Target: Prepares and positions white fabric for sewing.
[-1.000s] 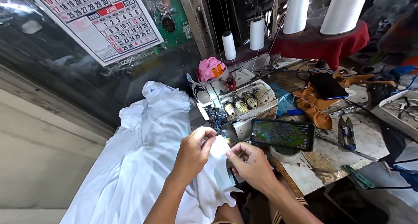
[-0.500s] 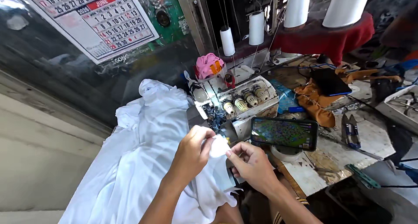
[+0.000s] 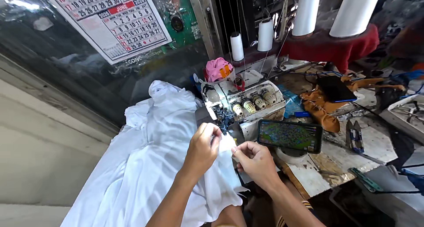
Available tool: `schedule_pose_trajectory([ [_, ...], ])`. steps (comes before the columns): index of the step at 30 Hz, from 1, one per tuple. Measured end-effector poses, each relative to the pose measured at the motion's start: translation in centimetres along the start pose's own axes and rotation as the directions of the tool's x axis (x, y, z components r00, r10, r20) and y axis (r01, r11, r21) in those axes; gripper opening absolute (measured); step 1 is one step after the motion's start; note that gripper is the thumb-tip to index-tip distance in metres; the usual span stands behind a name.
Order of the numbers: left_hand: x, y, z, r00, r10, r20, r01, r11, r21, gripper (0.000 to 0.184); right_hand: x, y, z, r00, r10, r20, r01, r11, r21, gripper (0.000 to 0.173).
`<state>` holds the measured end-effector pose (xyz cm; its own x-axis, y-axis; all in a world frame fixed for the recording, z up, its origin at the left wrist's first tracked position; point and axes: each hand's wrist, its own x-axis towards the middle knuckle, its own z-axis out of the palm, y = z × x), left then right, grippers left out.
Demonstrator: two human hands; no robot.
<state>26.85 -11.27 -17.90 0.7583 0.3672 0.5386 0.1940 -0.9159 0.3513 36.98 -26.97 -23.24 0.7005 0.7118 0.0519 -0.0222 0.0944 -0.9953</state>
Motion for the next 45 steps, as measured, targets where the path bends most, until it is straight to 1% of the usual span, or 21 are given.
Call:
schedule_pose_trajectory([
  [4,0.0,-0.1,-0.6,0.998,-0.044,0.035,0.047,0.994,-0.098,0.010,-0.4,0.2,-0.1,0.999,0.010,0.031,-0.011,1.000,0.023,0.019],
  [7,0.3,0.0,-0.6,0.998,-0.053,0.038,0.057,0.992,-0.111,0.010,-0.4,-0.1,0.0,1.000,0.014,0.012,-0.015,0.999,0.035,0.019],
  [12,0.5,0.3,0.2,0.998,-0.055,-0.037,0.051,0.995,-0.090,0.009,0.3,-0.9,0.2,1.000,-0.004,-0.031,0.005,0.999,0.037,0.018],
  [14,0.2,0.1,0.2,0.999,-0.030,-0.036,0.026,0.994,-0.110,0.008,0.1,-0.9,-0.1,1.000,-0.006,0.003,0.006,1.000,0.025,0.019],
  [16,-0.2,-0.2,-0.1,1.000,-0.026,-0.002,0.026,0.986,-0.164,0.010,-0.6,-1.0,-0.4,0.999,0.007,0.053,-0.008,1.000,0.015,0.020],
  [19,-0.6,-0.4,-0.2,0.999,-0.030,0.016,0.033,0.979,-0.203,0.011,-1.3,-0.6,-0.4,0.998,0.015,0.058,-0.017,0.999,0.033,0.020],
  [24,0.4,-0.2,0.1,0.998,-0.055,-0.025,0.052,0.992,-0.117,0.010,0.1,0.0,0.2,1.000,-0.013,-0.014,0.013,1.000,0.022,0.020],
  [28,0.6,-0.3,0.4,0.996,-0.053,-0.070,0.051,0.998,-0.037,0.011,0.9,-0.2,0.4,0.999,-0.003,-0.042,0.003,1.000,0.004,0.020],
  [32,0.3,-0.1,0.8,0.996,-0.002,-0.091,0.003,1.000,0.017,0.003,0.7,0.1,0.3,0.999,-0.009,-0.043,0.009,1.000,0.009,0.019],
  [33,0.1,0.1,0.4,0.998,0.011,-0.068,-0.007,0.998,0.055,0.005,0.5,0.1,0.3,0.999,-0.014,-0.035,0.015,1.000,0.010,0.019],
  [35,-0.6,1.2,-0.6,0.999,0.039,-0.026,-0.035,0.987,0.154,0.019,0.3,-0.1,0.0,1.000,-0.024,-0.006,0.024,1.000,0.009,0.018],
  [36,-1.2,1.9,-0.8,0.998,0.055,-0.034,-0.048,0.982,0.184,0.022,0.3,-0.1,-0.2,1.000,-0.026,0.009,0.026,1.000,0.001,0.018],
  [39,-3.4,3.9,0.2,0.997,0.038,-0.068,-0.025,0.984,0.175,0.025,0.1,0.5,-0.3,0.998,-0.059,0.025,0.060,0.998,-0.030,0.018],
  [42,-4.2,3.8,1.6,0.997,0.038,-0.062,-0.023,0.975,0.222,0.025,0.4,0.5,0.0,0.994,-0.103,0.043,0.104,0.994,-0.031,0.021],
  [45,-4.6,3.8,1.4,0.998,0.038,-0.043,-0.026,0.966,0.255,0.027,0.4,0.5,-0.1,0.990,-0.128,0.058,0.130,0.991,-0.034,0.020],
])
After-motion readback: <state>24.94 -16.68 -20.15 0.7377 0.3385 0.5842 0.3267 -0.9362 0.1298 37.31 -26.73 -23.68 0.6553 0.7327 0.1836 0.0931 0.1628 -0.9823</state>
